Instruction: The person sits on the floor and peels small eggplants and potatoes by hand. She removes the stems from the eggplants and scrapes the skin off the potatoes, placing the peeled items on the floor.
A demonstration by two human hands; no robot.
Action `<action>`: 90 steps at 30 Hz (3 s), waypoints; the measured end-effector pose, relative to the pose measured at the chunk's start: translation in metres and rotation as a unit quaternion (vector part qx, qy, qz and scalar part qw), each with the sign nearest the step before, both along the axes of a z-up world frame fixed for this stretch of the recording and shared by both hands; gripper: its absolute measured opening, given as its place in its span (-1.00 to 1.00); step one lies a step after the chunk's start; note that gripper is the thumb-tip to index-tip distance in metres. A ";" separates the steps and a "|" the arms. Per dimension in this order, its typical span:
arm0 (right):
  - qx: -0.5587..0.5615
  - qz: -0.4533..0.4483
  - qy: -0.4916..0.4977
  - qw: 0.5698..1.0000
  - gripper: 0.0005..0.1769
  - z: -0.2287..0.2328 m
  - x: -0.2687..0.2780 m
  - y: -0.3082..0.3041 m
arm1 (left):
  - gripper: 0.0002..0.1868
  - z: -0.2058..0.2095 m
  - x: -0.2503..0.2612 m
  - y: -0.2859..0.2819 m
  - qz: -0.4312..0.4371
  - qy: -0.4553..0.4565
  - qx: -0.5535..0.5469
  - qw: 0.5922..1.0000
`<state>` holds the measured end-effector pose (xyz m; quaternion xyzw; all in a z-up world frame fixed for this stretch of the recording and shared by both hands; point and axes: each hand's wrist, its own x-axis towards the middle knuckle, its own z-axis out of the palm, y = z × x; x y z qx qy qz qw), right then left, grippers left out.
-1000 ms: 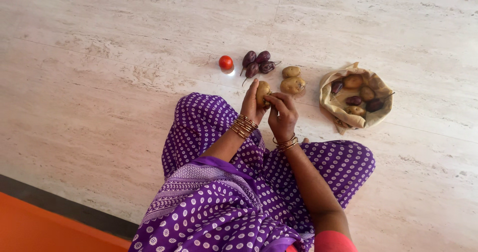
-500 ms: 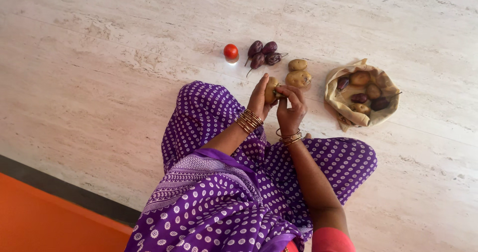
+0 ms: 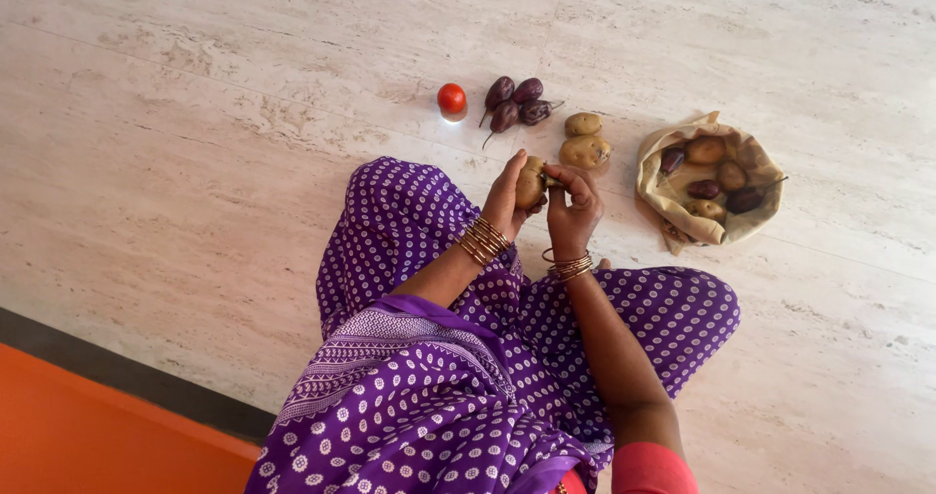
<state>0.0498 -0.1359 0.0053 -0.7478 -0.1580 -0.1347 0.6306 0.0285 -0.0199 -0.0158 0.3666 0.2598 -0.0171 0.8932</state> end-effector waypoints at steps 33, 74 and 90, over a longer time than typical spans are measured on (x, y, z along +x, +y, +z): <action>0.037 0.018 0.050 0.998 -0.71 -0.025 0.004 0.001 | -0.50 -0.015 0.003 0.005 0.014 0.004 0.025 1.000; -0.053 0.012 -0.060 0.997 -0.68 0.005 -0.011 0.007 | -0.35 -0.049 0.033 0.012 0.210 -0.066 -0.201 0.955; -0.053 -0.023 -0.103 0.993 -0.79 0.012 -0.009 0.004 | -0.43 -0.045 0.031 0.004 0.230 -0.088 -0.169 0.954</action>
